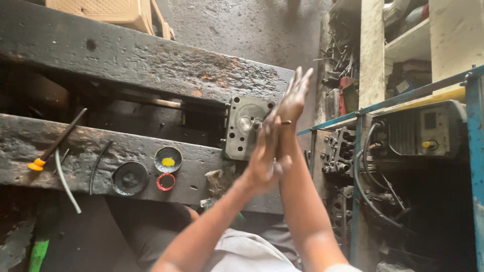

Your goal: The person wipes a metal valve and a rod with a cloth, applies a yellow substance from a small container to the valve, and then inserts the valve into a cylinder head and rotates it repeatedly by hand.

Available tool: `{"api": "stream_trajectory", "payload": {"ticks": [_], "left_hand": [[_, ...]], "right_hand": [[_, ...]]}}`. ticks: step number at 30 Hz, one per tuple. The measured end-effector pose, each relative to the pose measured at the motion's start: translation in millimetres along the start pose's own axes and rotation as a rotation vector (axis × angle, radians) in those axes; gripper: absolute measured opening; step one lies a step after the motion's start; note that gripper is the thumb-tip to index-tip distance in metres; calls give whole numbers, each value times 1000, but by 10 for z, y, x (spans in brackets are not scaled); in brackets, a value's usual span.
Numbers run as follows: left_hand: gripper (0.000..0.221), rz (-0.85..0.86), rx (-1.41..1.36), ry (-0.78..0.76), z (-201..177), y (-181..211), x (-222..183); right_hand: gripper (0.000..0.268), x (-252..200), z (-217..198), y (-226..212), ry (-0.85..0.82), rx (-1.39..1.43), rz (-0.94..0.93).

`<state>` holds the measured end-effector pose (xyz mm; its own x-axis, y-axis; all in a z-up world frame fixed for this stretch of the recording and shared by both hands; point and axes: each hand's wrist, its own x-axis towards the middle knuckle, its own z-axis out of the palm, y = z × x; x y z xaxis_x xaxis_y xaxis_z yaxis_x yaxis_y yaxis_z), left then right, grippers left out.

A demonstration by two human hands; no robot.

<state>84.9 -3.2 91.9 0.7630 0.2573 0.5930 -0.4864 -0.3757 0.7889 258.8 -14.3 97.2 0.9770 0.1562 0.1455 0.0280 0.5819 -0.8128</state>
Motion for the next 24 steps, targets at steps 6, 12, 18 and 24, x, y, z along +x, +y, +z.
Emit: {"api": "stream_trajectory", "payload": {"ticks": [6,12,18,24], "left_hand": [[79,-96,-61,-125,-250,340,-826],[43,-488,203,-184,-420,-58,-1212],[40,-437,244,-113,-357,-122,-1286],[35,-464,140,-106,-377,-171,-1282]], "right_hand": [[56,-319,86,-708,-78,-506,94],[17,-1123,205,-1271,-536,-889,-290],[10,-1060,90,-1019,-397,-423,-212],[14,-957,-241,-759,-443,-360,-133]]}}
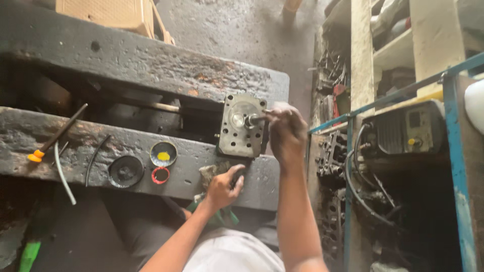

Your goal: The person wipes a metal valve and a rod with a cloth, applies a yellow substance from a small container to the valve, and then inserts the valve into a cylinder head and rotates it repeatedly by hand.

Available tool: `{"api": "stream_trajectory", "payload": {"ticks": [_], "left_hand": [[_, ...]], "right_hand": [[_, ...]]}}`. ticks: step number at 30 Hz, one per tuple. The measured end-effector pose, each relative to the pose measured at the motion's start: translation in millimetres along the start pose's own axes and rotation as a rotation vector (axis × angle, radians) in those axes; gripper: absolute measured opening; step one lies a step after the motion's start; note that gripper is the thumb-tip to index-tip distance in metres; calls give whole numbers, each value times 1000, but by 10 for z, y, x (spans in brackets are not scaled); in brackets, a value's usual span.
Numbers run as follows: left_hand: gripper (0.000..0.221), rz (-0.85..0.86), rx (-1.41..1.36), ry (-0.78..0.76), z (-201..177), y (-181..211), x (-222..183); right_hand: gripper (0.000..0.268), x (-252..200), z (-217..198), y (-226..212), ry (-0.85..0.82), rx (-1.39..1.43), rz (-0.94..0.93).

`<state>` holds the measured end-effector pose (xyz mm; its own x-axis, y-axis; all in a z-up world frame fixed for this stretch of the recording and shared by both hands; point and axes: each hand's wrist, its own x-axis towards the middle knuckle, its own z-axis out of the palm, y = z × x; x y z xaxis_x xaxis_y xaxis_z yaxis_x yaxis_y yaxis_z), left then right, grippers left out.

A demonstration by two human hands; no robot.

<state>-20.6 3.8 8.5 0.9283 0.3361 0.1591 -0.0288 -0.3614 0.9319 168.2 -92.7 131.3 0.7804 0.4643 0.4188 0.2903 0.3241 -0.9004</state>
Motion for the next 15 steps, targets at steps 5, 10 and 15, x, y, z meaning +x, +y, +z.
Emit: {"api": "stream_trajectory", "payload": {"ticks": [5,10,15], "left_hand": [[34,48,38,14,-14,6,67],[33,60,42,12,-12,15,-42],[31,-38,-52,-70,-99,114,-36]], "right_hand": [[9,96,89,230,6,-131,5],[7,0,86,5,45,-146,-26],[13,65,169,132,-38,-150,221]]}}
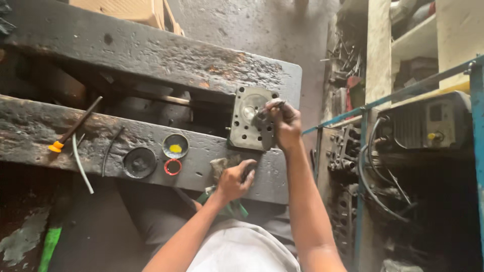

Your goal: The person wipes a metal valve and a rod with a cloth, applies a yellow substance from a small container to the valve, and then inserts the valve into a cylinder head and rotates it repeatedly by hand.

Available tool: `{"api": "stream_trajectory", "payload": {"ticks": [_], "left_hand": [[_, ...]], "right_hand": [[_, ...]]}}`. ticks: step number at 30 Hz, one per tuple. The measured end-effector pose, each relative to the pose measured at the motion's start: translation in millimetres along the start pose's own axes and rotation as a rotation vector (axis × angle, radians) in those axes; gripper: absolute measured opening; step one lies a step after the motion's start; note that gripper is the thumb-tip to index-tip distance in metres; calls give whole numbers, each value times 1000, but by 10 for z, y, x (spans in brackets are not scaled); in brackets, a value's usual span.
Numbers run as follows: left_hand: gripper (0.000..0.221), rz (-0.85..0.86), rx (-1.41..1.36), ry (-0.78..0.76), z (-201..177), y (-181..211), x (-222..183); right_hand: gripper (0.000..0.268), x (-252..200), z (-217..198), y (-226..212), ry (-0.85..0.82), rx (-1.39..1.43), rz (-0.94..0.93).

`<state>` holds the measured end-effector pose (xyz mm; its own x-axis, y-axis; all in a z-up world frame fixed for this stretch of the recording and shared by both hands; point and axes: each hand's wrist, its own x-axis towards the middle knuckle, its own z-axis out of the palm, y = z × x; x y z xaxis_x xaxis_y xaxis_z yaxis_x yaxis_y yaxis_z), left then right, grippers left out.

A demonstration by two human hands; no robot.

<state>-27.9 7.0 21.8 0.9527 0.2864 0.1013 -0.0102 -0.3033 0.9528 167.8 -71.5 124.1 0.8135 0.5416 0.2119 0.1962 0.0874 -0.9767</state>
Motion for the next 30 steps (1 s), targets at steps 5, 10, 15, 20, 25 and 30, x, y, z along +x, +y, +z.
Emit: {"api": "stream_trajectory", "payload": {"ticks": [5,10,15,20,25,30], "left_hand": [[37,-60,86,90,-273,268,-181],[62,-548,650,145,-851,389,-270],[68,-643,603,188,-1290,265,-255],[67,-657,606,154,-1366,160,-170],[55,-693,601,146,-1354,124,-119],[50,-703,624,142,-1310,103,-133]], "right_hand": [[19,-21,83,13,133,176,87],[16,68,34,66,123,-33,-24],[50,-28,120,-65,126,-457,13],[53,-125,182,-212,92,-489,-191],[46,-177,149,-138,86,-510,-196],[51,-209,176,-121,149,-316,-140]]}}
